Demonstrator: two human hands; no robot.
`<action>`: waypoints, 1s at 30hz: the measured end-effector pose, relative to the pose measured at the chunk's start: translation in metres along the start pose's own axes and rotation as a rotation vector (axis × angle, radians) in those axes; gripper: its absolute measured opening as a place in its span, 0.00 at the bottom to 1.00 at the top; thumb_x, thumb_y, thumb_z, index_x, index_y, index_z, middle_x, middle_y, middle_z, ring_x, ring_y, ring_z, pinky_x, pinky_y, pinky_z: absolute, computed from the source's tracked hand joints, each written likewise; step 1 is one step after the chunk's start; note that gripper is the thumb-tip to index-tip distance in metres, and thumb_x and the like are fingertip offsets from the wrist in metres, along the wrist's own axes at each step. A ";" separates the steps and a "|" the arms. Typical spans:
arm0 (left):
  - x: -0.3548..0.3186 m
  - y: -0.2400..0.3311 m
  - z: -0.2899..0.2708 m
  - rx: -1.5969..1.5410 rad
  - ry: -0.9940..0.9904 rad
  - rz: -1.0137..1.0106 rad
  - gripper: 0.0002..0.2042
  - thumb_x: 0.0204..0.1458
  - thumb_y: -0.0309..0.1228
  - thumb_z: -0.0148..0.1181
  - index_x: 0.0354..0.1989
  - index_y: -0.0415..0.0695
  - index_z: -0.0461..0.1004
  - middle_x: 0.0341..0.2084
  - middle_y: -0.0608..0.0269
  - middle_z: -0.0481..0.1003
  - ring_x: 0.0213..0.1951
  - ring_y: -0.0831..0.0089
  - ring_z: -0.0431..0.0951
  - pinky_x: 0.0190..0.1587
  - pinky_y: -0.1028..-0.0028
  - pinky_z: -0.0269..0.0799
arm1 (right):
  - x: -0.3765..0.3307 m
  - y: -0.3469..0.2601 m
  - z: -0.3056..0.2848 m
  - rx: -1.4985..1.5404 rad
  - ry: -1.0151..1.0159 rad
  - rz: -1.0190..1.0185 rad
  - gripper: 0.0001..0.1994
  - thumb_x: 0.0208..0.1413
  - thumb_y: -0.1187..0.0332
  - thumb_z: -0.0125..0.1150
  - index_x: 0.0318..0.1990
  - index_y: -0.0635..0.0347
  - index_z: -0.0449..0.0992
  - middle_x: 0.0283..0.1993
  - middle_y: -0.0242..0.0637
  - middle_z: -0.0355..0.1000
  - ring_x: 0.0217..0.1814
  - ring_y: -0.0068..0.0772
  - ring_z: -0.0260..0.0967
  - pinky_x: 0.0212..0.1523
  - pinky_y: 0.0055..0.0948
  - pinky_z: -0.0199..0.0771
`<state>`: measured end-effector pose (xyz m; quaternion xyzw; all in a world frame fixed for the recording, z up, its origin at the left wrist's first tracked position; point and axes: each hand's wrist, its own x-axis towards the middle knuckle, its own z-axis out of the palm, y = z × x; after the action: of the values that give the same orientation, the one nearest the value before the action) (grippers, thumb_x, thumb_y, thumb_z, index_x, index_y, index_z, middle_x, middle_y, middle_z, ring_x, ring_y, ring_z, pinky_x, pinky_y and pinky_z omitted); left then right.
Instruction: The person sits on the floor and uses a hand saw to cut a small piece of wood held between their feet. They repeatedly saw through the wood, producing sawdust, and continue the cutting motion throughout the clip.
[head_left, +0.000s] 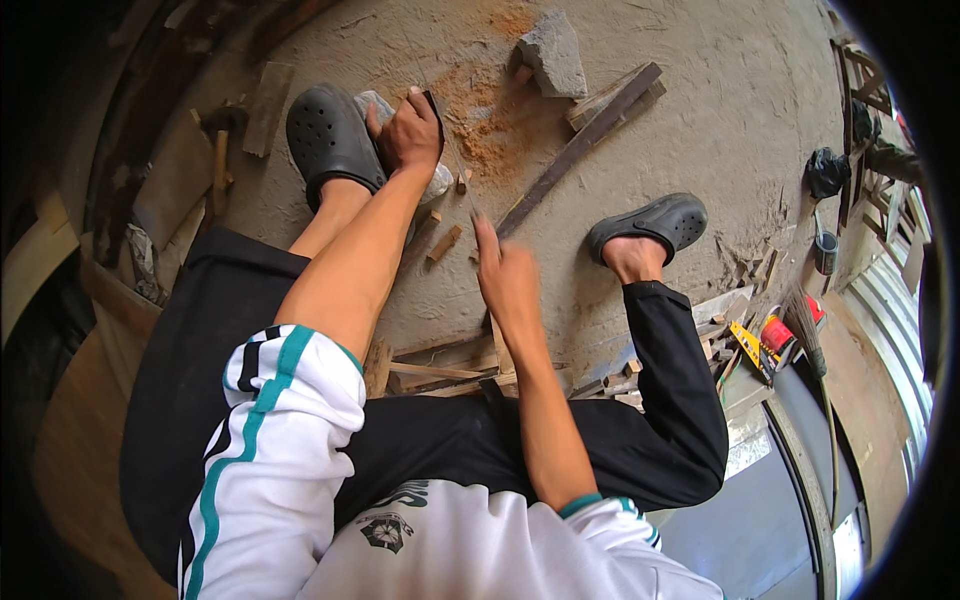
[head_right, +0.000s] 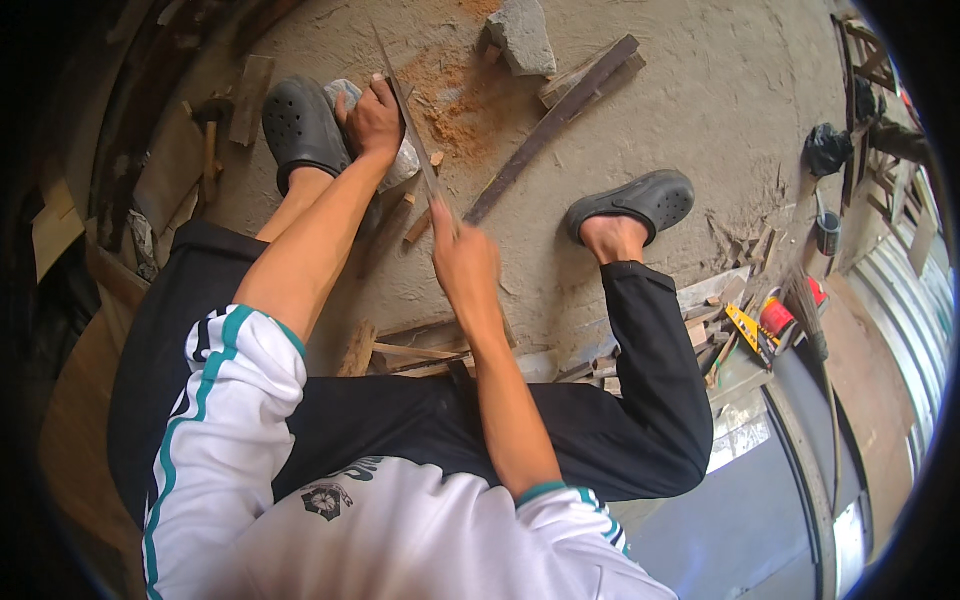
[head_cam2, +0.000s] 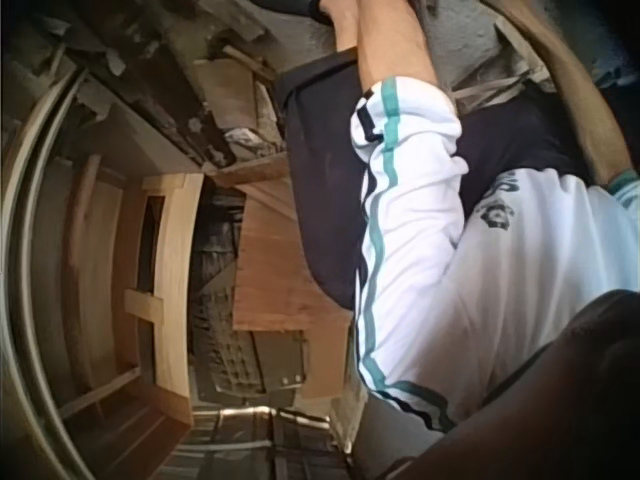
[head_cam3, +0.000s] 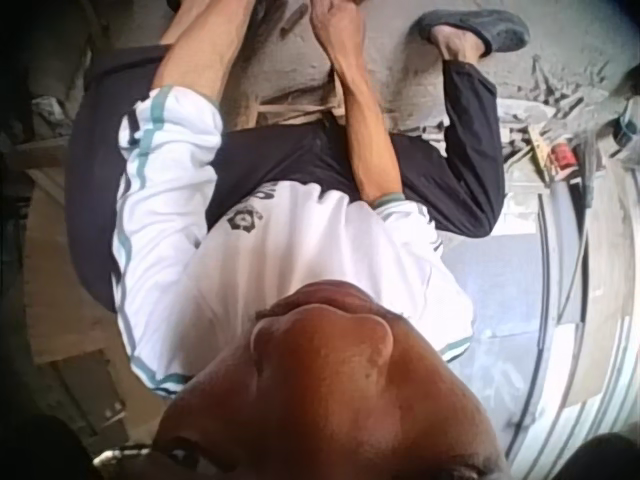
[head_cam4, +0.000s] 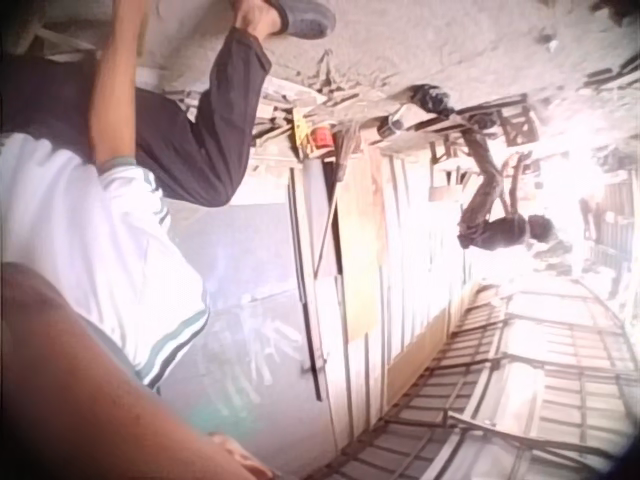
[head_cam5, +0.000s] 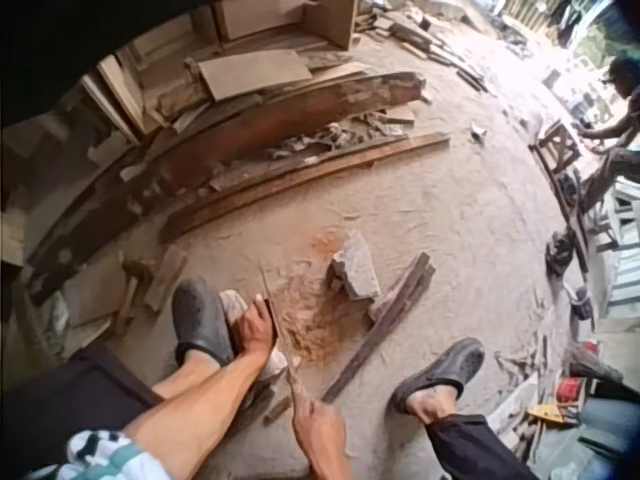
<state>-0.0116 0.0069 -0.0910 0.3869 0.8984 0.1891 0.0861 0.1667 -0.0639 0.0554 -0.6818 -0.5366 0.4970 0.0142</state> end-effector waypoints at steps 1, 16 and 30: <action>0.000 -0.003 0.000 -0.009 0.014 -0.010 0.28 0.67 0.43 0.35 0.27 0.40 0.82 0.16 0.46 0.76 0.28 0.53 0.80 0.70 0.60 0.45 | -0.018 0.008 -0.007 0.030 -0.011 0.011 0.36 0.63 0.42 0.49 0.25 0.75 0.78 0.24 0.70 0.69 0.30 0.72 0.71 0.34 0.54 0.70; -0.017 0.013 0.001 -0.060 -0.061 0.113 0.28 0.66 0.43 0.38 0.28 0.38 0.82 0.24 0.46 0.79 0.40 0.53 0.78 0.66 0.57 0.52 | 0.029 -0.026 0.001 -0.032 0.015 0.107 0.37 0.63 0.43 0.48 0.24 0.77 0.77 0.26 0.70 0.70 0.33 0.71 0.73 0.40 0.57 0.70; -0.007 0.013 -0.011 0.057 -0.086 0.081 0.26 0.68 0.44 0.35 0.34 0.42 0.80 0.24 0.51 0.79 0.38 0.55 0.79 0.67 0.51 0.45 | 0.046 -0.030 -0.006 -0.058 -0.008 0.043 0.37 0.61 0.40 0.49 0.24 0.75 0.78 0.26 0.69 0.71 0.33 0.71 0.73 0.41 0.56 0.72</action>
<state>-0.0023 0.0069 -0.0753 0.4329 0.8826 0.1498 0.1056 0.1463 -0.0142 0.0446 -0.6912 -0.5361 0.4842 -0.0186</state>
